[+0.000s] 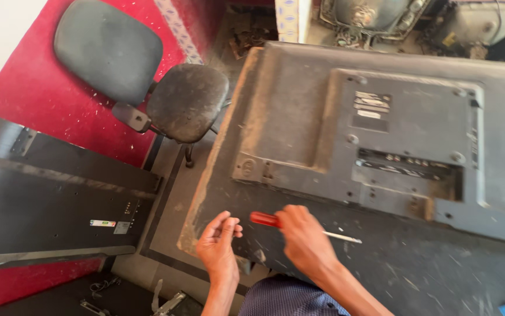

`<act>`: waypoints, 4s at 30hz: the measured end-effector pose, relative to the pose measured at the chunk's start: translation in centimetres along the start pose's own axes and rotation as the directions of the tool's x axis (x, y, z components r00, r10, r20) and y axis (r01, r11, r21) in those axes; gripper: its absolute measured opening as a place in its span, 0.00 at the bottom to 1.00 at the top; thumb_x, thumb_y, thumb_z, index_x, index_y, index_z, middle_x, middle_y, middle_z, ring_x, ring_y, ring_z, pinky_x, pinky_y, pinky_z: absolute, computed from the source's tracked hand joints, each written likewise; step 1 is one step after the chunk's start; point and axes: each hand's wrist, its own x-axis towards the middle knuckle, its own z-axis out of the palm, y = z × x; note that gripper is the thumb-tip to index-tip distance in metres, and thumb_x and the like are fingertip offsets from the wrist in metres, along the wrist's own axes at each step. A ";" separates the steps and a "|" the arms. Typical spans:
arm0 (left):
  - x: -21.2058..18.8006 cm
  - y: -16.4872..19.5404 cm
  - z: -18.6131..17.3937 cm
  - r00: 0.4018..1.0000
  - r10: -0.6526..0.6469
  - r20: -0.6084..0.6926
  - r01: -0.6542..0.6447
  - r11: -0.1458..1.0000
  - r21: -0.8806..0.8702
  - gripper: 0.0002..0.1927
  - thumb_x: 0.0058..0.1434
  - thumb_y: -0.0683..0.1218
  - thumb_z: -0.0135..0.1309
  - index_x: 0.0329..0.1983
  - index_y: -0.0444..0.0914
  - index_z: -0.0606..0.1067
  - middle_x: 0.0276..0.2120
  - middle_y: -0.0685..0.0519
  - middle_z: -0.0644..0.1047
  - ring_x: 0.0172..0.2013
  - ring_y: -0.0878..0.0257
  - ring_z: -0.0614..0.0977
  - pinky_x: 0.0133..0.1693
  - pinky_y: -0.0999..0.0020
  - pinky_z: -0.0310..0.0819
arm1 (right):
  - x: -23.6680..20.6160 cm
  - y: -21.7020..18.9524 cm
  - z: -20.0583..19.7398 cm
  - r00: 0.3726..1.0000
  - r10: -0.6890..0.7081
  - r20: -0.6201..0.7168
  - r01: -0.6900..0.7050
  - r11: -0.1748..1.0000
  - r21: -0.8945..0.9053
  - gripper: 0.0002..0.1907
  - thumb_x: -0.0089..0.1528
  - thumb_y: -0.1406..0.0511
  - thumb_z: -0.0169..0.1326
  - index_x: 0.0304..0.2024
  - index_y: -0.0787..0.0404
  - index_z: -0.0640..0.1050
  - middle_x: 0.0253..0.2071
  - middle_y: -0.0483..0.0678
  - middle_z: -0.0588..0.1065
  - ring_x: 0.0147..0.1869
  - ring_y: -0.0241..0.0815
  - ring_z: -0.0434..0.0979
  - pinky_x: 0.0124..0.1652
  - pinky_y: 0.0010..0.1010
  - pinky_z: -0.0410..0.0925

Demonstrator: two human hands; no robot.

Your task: The person aligns the back cover onto a television chassis on a workbench, presses it into place, then inserts and tightens screws along the cover using a screwdriver, working around the panel.

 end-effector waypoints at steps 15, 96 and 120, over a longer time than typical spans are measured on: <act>7.3 -3.0 0.2 0.878 -0.141 0.456 0.340 0.856 -0.389 0.09 0.62 0.37 0.61 0.45 0.28 0.82 0.35 0.42 0.83 0.31 0.58 0.82 0.34 0.65 0.77 | 2.9 -3.9 -2.4 0.720 0.259 -0.644 0.084 0.889 0.451 0.43 0.69 0.81 0.55 0.73 0.52 0.45 0.57 0.68 0.71 0.55 0.55 0.80 0.57 0.46 0.78; 10.8 -4.2 2.0 0.794 0.323 0.515 -0.514 0.809 0.286 0.40 0.65 0.50 0.60 0.76 0.33 0.58 0.70 0.42 0.70 0.71 0.50 0.71 0.69 0.58 0.63 | 15.5 -4.9 -3.5 0.940 -0.135 -0.314 0.191 0.969 0.155 0.38 0.59 0.70 0.68 0.68 0.60 0.66 0.51 0.52 0.76 0.48 0.43 0.83 0.47 0.34 0.80; 10.5 -3.1 2.5 0.750 0.373 0.546 -0.620 0.683 0.386 0.29 0.67 0.51 0.56 0.68 0.33 0.70 0.65 0.45 0.75 0.71 0.49 0.68 0.69 0.56 0.62 | 14.9 -5.4 -3.6 0.912 -0.236 -0.336 0.297 0.944 0.141 0.32 0.59 0.71 0.66 0.64 0.59 0.70 0.47 0.53 0.76 0.47 0.44 0.82 0.48 0.33 0.77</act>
